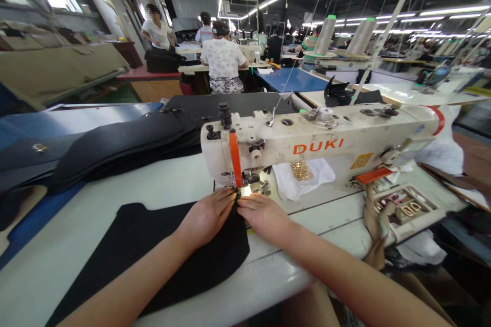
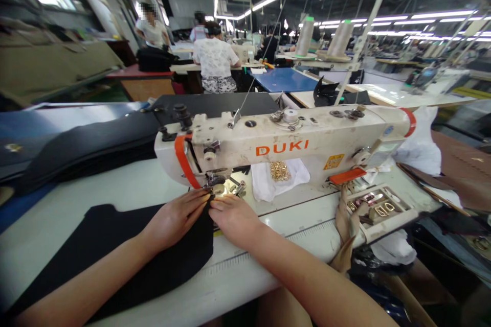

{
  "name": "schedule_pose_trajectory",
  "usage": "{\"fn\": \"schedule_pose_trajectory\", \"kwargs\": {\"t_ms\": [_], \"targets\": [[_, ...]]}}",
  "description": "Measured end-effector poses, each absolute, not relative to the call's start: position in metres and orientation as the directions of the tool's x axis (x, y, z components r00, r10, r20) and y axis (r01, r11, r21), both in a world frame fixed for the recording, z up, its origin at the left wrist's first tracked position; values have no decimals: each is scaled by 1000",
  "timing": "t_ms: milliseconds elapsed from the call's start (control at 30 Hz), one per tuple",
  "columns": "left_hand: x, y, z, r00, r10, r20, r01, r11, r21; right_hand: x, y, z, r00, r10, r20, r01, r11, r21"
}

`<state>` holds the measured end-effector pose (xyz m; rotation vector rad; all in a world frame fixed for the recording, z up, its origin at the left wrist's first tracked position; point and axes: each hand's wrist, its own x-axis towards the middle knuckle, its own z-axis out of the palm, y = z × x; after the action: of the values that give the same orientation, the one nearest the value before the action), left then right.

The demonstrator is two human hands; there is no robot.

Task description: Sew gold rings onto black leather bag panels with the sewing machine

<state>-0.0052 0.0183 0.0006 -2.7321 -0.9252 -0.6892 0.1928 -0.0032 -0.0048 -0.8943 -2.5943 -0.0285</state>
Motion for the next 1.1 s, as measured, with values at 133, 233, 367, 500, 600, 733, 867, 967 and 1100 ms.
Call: {"fn": "schedule_pose_trajectory", "kwargs": {"t_ms": [133, 233, 367, 500, 600, 733, 867, 967, 1100], "targets": [[-5, 18, 2, 694, 546, 470, 616, -787, 5, 193, -4, -3, -716, 592, 369, 599, 793, -110], [-5, 18, 2, 688, 554, 469, 620, -784, 16, 193, -4, -2, -715, 590, 374, 599, 793, -106], [-4, 16, 2, 682, 568, 461, 625, -779, 35, 194, -4, -5, -712, 584, 388, 595, 796, -106], [-2, 14, 4, 672, 585, 454, 635, -771, 53, 194, -6, -5, -711, 577, 402, 586, 802, -115], [-1, 15, 4, 666, 598, 447, 644, -763, 60, 194, -6, -4, -710, 587, 389, 587, 798, -132], [-2, 18, 1, 663, 599, 449, 657, -753, 36, 195, -2, -3, -710, 603, 364, 601, 788, -134], [-9, 6, 2, 668, 580, 466, 640, -768, 39, 192, -10, -1, -765, 548, 338, 562, 825, -65], [-21, -20, 2, 658, 592, 466, 644, -763, 61, 186, -29, -3, -800, 480, 361, 512, 859, -7], [-32, -49, 3, 631, 651, 422, 685, -723, 91, 177, -52, -7, -775, 461, 433, 491, 870, -48]]}}
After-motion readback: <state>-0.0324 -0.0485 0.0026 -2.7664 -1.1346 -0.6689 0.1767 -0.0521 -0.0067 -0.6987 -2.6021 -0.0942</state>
